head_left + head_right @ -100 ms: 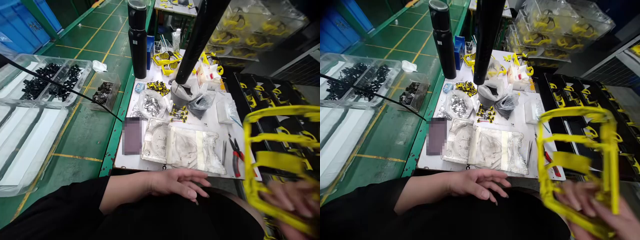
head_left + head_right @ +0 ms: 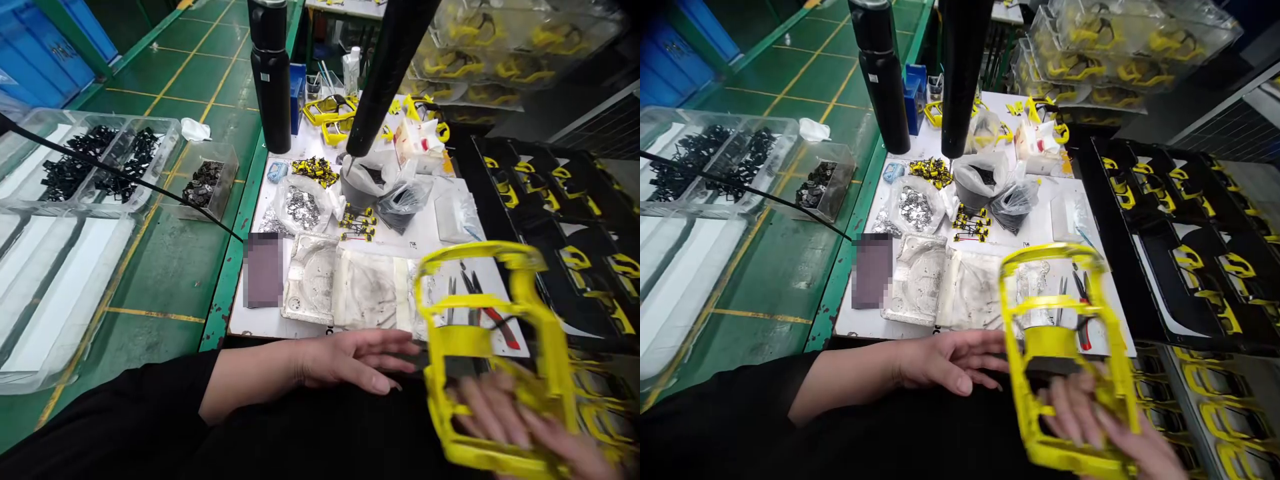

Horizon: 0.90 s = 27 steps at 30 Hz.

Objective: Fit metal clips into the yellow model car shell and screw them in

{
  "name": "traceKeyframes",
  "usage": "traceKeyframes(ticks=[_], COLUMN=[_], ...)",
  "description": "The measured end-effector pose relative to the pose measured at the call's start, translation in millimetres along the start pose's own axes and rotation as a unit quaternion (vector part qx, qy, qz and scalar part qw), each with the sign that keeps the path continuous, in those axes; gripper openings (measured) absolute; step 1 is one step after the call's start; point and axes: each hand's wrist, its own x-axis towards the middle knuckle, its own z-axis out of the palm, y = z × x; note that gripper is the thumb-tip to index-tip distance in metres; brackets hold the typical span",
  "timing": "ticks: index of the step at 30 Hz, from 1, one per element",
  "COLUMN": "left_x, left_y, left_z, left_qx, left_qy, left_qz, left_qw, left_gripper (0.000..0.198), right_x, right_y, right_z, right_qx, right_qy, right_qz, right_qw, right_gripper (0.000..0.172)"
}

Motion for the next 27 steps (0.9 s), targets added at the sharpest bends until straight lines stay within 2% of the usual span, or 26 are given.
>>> traceKeyframes(ticks=[1, 3, 5, 6, 8, 9, 11, 13, 14, 16, 18, 20, 24, 27], left_x=[0, 0, 1, 1, 1, 1, 1, 0, 0, 1, 3, 6, 11, 14], left_y=[1, 3, 5, 6, 8, 9, 9, 8, 7, 4, 1, -2, -6, -5], left_z=[0.5, 2.9, 6.6, 8.4, 10.9, 11.4, 11.0, 9.1, 7.8, 4.8, 1.4, -2.1, -7.8, -8.8], left_qx=[-0.014, -0.046, -0.071, -0.082, -0.102, -0.110, -0.120, -0.123, -0.123, -0.123, -0.120, -0.116, -0.107, -0.094], left_qy=[0.002, 0.016, 0.028, 0.031, 0.033, 0.039, 0.056, 0.066, 0.064, 0.053, 0.037, 0.021, 0.005, 0.009], left_qz=[0.006, 0.027, 0.047, 0.056, 0.057, 0.054, 0.041, 0.025, 0.019, 0.009, -0.001, -0.003, -0.002, -0.010], left_qw=[1.000, 0.998, 0.996, 0.995, 0.993, 0.992, 0.990, 0.990, 0.990, 0.991, 0.992, 0.993, 0.994, 0.995], left_gripper=[0.104, 0.106, 0.095, 0.087, 0.077, 0.075, 0.079, 0.086, 0.088, 0.090, 0.092, 0.094, 0.097, 0.098], right_x=[-7, -16, -22, -23, -21, -17, -5, 13, 23, 43, 64, 83, 121, 154], right_y=[2, 2, 2, 1, 0, -1, -8, -18, -25, -41, -58, -75, -105, -116], right_z=[26, 70, 95, 97, 83, 68, 34, 5, -5, -11, -3, 15, 56, 79], right_qx=[0.077, 0.165, 0.181, 0.158, 0.040, -0.042, -0.212, -0.298, -0.319, -0.364, -0.424, -0.470, -0.502, -0.514], right_qy=[-0.009, -0.054, -0.072, -0.078, -0.101, -0.115, -0.149, -0.118, -0.078, 0.008, 0.061, 0.078, 0.042, 0.003], right_qz=[0.060, 0.159, 0.204, 0.204, 0.168, 0.130, 0.059, 0.023, 0.009, -0.021, -0.056, -0.095, -0.141, -0.193], right_qw=[0.995, 0.972, 0.959, 0.963, 0.980, 0.984, 0.964, 0.947, 0.945, 0.931, 0.902, 0.874, 0.852, 0.836], right_gripper=[0.025, 0.025, 0.026, 0.028, 0.034, 0.040, 0.048, 0.049, 0.054, 0.062, 0.064, 0.062, 0.052, 0.040])
